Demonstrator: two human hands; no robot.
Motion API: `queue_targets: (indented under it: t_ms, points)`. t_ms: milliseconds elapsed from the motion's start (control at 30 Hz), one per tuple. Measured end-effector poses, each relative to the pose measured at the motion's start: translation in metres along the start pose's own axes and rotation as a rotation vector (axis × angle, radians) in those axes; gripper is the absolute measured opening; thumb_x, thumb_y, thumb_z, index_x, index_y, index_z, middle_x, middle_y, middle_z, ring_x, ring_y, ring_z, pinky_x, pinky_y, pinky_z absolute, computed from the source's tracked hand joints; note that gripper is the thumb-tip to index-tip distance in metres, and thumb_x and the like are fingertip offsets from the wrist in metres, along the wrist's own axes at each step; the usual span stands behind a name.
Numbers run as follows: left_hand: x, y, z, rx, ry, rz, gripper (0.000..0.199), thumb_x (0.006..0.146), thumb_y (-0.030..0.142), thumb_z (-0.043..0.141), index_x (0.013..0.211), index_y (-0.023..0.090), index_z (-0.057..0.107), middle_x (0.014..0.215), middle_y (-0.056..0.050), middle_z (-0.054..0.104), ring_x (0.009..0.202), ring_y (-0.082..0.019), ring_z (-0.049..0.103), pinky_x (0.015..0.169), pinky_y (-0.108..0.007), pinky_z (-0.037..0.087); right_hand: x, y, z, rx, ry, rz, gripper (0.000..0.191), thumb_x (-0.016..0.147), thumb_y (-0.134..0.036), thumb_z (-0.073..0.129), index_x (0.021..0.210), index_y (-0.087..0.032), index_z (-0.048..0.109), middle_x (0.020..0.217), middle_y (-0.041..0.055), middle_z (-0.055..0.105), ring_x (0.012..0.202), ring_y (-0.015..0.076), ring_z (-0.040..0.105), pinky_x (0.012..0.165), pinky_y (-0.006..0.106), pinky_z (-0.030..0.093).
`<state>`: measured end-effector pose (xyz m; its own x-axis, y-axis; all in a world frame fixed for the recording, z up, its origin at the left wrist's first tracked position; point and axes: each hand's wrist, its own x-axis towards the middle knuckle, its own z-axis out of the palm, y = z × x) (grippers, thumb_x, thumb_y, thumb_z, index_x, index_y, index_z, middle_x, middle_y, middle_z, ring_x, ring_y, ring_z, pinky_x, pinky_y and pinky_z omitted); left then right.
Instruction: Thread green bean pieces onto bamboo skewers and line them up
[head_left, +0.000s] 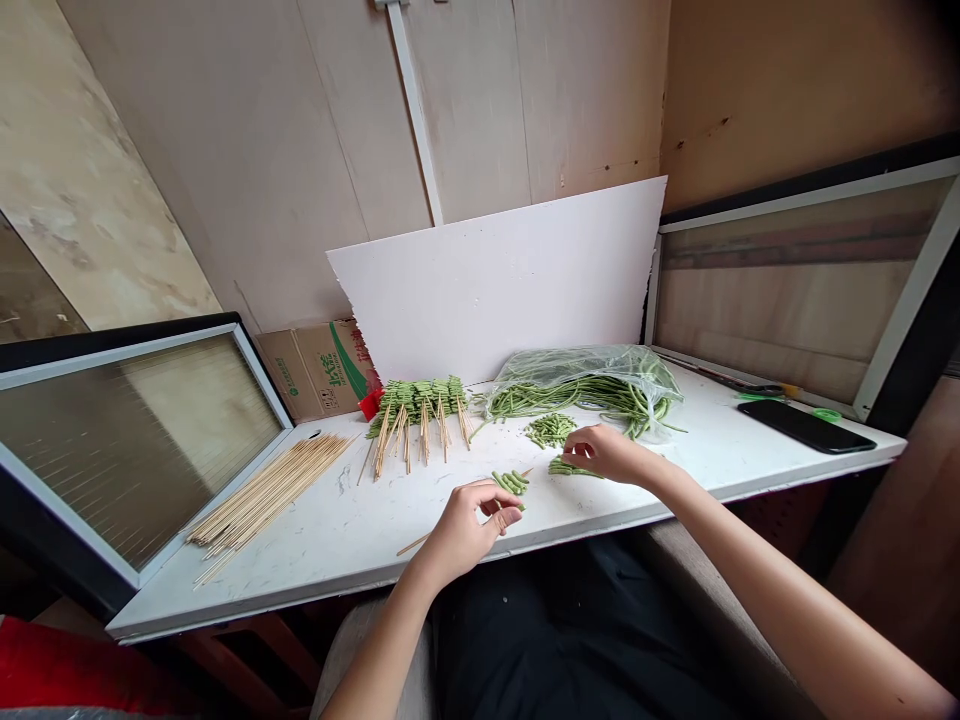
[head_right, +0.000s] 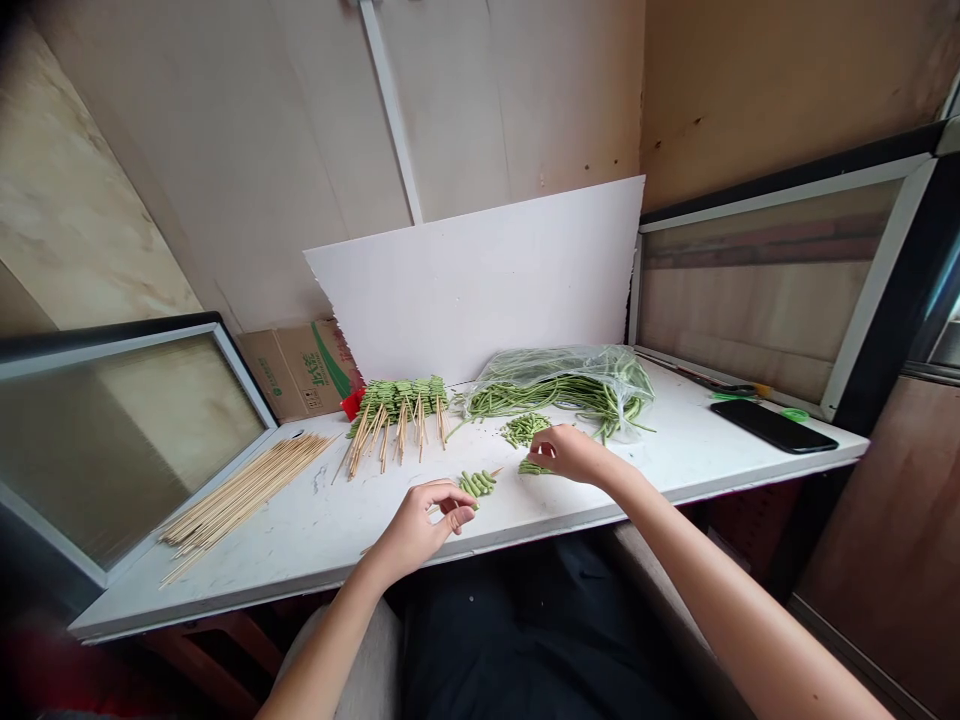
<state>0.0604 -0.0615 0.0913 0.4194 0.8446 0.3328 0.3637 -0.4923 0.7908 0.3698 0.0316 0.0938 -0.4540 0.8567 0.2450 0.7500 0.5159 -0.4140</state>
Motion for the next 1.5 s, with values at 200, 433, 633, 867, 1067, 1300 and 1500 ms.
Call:
queue_targets:
  t_ms: [200, 433, 633, 867, 1067, 1300, 1500]
  points:
    - [0.0, 0.002, 0.001, -0.138, -0.029, -0.095, 0.047, 0.092, 0.043, 0.077, 0.133, 0.022, 0.067, 0.091, -0.004, 0.072, 0.071, -0.016, 0.064, 0.075, -0.032, 0.055, -0.011, -0.061, -0.008, 0.271, -0.092, -0.141, 0.043, 0.086, -0.059, 0.076, 0.107, -0.021, 0.079, 0.089, 0.0074, 0.077, 0.079, 0.021, 0.068, 0.071, 0.031, 0.049]
    - [-0.001, -0.002, 0.005, -0.181, -0.038, -0.125, 0.055, 0.09, 0.042, 0.077, 0.139, 0.024, 0.061, 0.092, -0.005, 0.073, 0.073, -0.016, 0.063, 0.065, -0.028, 0.053, -0.019, -0.101, 0.0, 0.39, -0.176, -0.3, 0.043, 0.087, -0.057, 0.079, 0.115, -0.025, 0.081, 0.098, 0.0064, 0.079, 0.087, 0.0203, 0.069, 0.077, 0.03, 0.051]
    - [-0.001, -0.003, 0.006, -0.212, -0.054, -0.119, 0.051, 0.091, 0.041, 0.077, 0.136, 0.022, 0.063, 0.094, -0.007, 0.075, 0.072, -0.016, 0.063, 0.064, -0.028, 0.053, -0.023, -0.111, 0.003, 0.378, -0.124, -0.366, 0.03, 0.095, -0.05, 0.073, 0.106, -0.024, 0.083, 0.095, 0.0075, 0.077, 0.084, 0.0192, 0.068, 0.079, 0.03, 0.052]
    - [0.0, -0.001, 0.004, -0.176, -0.038, -0.1, 0.048, 0.09, 0.045, 0.078, 0.131, 0.021, 0.069, 0.094, -0.005, 0.072, 0.07, -0.014, 0.063, 0.07, -0.029, 0.055, -0.022, -0.102, -0.006, 0.306, -0.03, -0.359, 0.02, 0.096, -0.038, 0.072, 0.106, -0.023, 0.081, 0.096, 0.0071, 0.077, 0.087, 0.02, 0.069, 0.08, 0.031, 0.053]
    - [0.001, -0.005, 0.005, -0.095, 0.032, -0.088, 0.037, 0.091, 0.047, 0.075, 0.114, 0.017, 0.076, 0.088, -0.006, 0.073, 0.067, -0.015, 0.061, 0.072, -0.031, 0.054, -0.024, -0.097, -0.014, 0.28, 0.016, -0.329, 0.018, 0.095, -0.036, 0.071, 0.105, -0.023, 0.078, 0.1, 0.0065, 0.077, 0.091, 0.0204, 0.068, 0.084, 0.031, 0.054]
    - [0.001, -0.006, 0.006, -0.046, 0.022, -0.069, 0.037, 0.093, 0.049, 0.073, 0.11, 0.017, 0.079, 0.091, -0.007, 0.077, 0.07, -0.017, 0.065, 0.075, -0.032, 0.053, -0.02, -0.103, -0.004, 0.28, -0.033, -0.37, 0.033, 0.094, -0.052, 0.073, 0.101, -0.021, 0.081, 0.092, 0.0085, 0.076, 0.088, 0.0215, 0.066, 0.079, 0.032, 0.052]
    - [0.001, -0.003, 0.006, -0.061, -0.002, -0.05, 0.038, 0.095, 0.051, 0.07, 0.108, 0.016, 0.079, 0.088, -0.007, 0.077, 0.069, -0.016, 0.064, 0.073, -0.031, 0.052, -0.02, -0.104, -0.002, 0.278, -0.02, -0.378, 0.038, 0.095, -0.058, 0.07, 0.099, -0.021, 0.08, 0.091, 0.0088, 0.076, 0.088, 0.0223, 0.066, 0.079, 0.033, 0.051]
